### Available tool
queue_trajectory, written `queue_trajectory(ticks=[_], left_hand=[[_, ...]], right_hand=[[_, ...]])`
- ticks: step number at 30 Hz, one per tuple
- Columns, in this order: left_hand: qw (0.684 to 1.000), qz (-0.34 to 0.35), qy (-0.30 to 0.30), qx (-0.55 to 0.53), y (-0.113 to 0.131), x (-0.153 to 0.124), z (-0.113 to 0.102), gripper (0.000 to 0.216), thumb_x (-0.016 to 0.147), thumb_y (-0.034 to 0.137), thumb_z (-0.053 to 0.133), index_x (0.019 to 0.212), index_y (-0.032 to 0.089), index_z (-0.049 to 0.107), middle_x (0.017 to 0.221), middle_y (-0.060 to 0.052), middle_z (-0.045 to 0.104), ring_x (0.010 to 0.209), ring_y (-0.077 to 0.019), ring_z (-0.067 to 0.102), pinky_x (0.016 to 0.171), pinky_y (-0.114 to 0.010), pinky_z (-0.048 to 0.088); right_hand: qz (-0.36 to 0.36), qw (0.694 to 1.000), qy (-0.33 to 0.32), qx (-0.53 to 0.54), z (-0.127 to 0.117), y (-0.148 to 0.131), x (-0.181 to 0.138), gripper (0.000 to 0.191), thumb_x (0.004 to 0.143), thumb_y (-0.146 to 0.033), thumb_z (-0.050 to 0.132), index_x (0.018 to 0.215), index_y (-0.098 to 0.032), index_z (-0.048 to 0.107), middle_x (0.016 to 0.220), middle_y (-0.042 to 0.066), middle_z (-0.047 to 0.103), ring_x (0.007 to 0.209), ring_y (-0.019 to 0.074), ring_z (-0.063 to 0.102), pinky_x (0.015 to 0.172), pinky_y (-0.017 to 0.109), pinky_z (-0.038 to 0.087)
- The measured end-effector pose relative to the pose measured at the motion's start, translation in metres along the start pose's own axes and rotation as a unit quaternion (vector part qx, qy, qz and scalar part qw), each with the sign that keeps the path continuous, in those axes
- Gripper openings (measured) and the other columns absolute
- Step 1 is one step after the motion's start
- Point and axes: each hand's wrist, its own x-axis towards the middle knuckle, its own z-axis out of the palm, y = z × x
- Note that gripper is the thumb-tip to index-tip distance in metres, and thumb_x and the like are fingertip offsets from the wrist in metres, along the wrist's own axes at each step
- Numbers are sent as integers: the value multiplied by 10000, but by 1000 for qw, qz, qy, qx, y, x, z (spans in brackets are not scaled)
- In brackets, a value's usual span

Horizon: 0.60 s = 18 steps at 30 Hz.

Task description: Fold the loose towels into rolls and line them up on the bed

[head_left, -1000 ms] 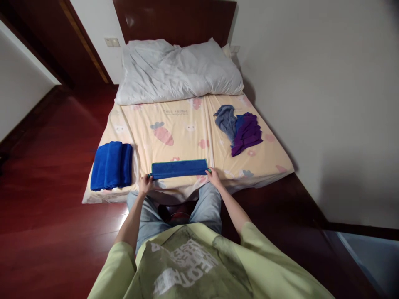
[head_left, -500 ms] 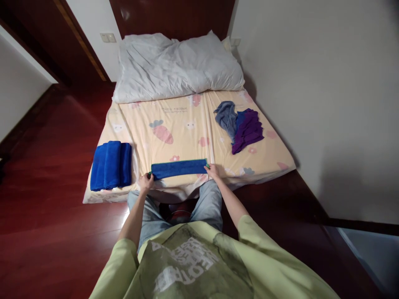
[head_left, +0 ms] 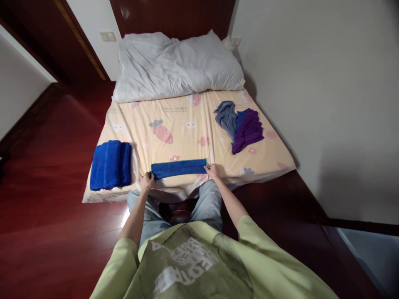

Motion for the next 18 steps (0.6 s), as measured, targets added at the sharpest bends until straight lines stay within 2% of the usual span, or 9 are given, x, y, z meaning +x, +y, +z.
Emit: queue_trajectory(ticks=[2, 5, 7, 9, 11, 13, 15, 18], left_hand=[[1000, -4, 6, -7, 1, -2, -1, 370, 1001, 403, 498, 1212, 147, 660, 1093, -203, 745, 1198, -366, 650, 1042, -499, 448], [999, 22, 33, -17, 1, -7, -2, 394, 997, 378, 511, 1297, 140, 603, 1088, -196, 736, 1204, -372, 638, 1046, -512, 441], [996, 64, 64, -10, -2, -12, -3, 363, 999, 343, 505, 1276, 133, 610, 1144, -211, 715, 1235, -380, 608, 1064, -523, 427], [988, 123, 90, -1, -6, -13, -4, 313, 993, 285, 489, 1225, 137, 640, 1280, -226, 668, 1286, -379, 569, 1087, -523, 417], [972, 218, 83, -4, -13, -12, -4, 310, 972, 204, 464, 1204, 153, 664, 1417, -204, 613, 1356, -353, 530, 1126, -504, 407], [948, 314, 46, -9, -20, -8, -2, 379, 928, 126, 442, 1219, 173, 680, 1462, -159, 613, 1396, -307, 522, 1172, -477, 397], [931, 365, 23, -11, -25, -4, 1, 445, 883, 102, 449, 1250, 170, 690, 1460, -146, 632, 1399, -282, 544, 1211, -464, 384], [927, 373, 31, -1, -28, 0, 7, 500, 845, 156, 508, 1313, 141, 685, 1482, -170, 619, 1410, -298, 555, 1244, -481, 361]], right_hand=[[-3, 1000, 1, 6, 1, 0, -1, 198, 959, -379, 685, 934, -195, 754, 953, 88, 790, 899, 235, 734, 757, 276, 507], [-29, 999, 36, 10, 3, 3, -4, 277, 937, -342, 701, 1169, -193, 725, 1018, 100, 783, 935, 256, 725, 803, 319, 533], [-95, 991, 94, -7, 4, 7, -7, 406, 918, -276, 700, 1313, -183, 672, 1179, 140, 752, 1054, 283, 701, 887, 372, 540], [-210, 970, 120, -37, 5, 11, -9, 399, 922, -188, 649, 1319, -189, 687, 1322, 162, 698, 1196, 300, 651, 1004, 425, 508], [-333, 938, 72, -62, 5, 17, -10, 384, 924, -96, 572, 1252, -205, 737, 1335, 142, 700, 1258, 284, 626, 1083, 444, 469], [-397, 915, 16, -71, 6, 23, -11, 433, 907, -39, 524, 1230, -207, 758, 1305, 118, 725, 1263, 259, 634, 1118, 441, 455], [-405, 912, 0, -71, 8, 30, -13, 470, 891, -50, 542, 1292, -198, 738, 1349, 111, 713, 1291, 253, 627, 1139, 440, 452], [-389, 918, 8, -72, 10, 34, -15, 542, 882, -106, 593, 1410, -197, 672, 1470, 113, 645, 1367, 265, 585, 1174, 453, 434]])
